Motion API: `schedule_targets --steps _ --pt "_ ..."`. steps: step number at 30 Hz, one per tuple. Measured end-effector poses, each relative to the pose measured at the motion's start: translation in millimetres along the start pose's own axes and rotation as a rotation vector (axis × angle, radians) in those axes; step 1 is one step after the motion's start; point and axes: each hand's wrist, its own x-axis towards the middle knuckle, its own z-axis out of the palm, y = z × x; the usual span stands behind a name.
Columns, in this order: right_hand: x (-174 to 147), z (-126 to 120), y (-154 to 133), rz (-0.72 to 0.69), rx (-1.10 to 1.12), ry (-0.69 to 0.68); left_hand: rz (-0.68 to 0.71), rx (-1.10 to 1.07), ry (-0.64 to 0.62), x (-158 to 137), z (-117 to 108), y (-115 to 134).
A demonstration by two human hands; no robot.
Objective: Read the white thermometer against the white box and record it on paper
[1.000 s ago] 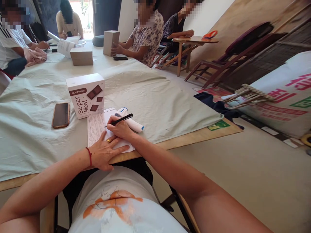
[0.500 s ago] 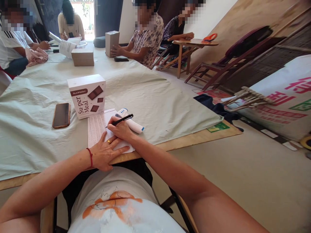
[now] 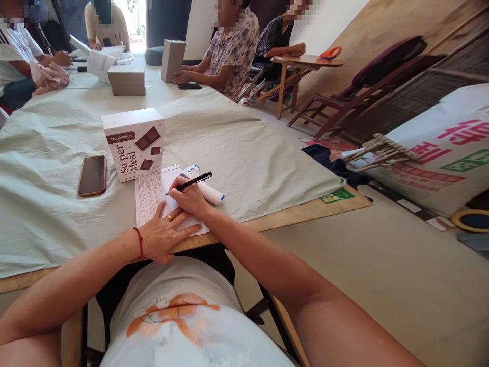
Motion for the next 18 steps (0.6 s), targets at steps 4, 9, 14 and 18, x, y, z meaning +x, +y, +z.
schedule_targets --steps 4,9,14,18 --pt "-1.4 -1.0 -1.8 -0.008 -0.03 -0.009 -0.01 0.026 -0.011 -0.3 -0.9 1.3" --pt "-1.7 -2.0 -3.9 -0.023 -0.055 -0.036 -0.01 0.04 0.0 -0.5 -2.5 2.0" --pt "-0.3 -0.4 -1.7 -0.032 -0.022 -0.031 -0.009 0.048 -0.02 0.1 -4.5 2.8" --pt "0.4 0.0 1.1 -0.007 0.027 0.023 -0.012 0.048 -0.02 0.3 -5.4 3.0"
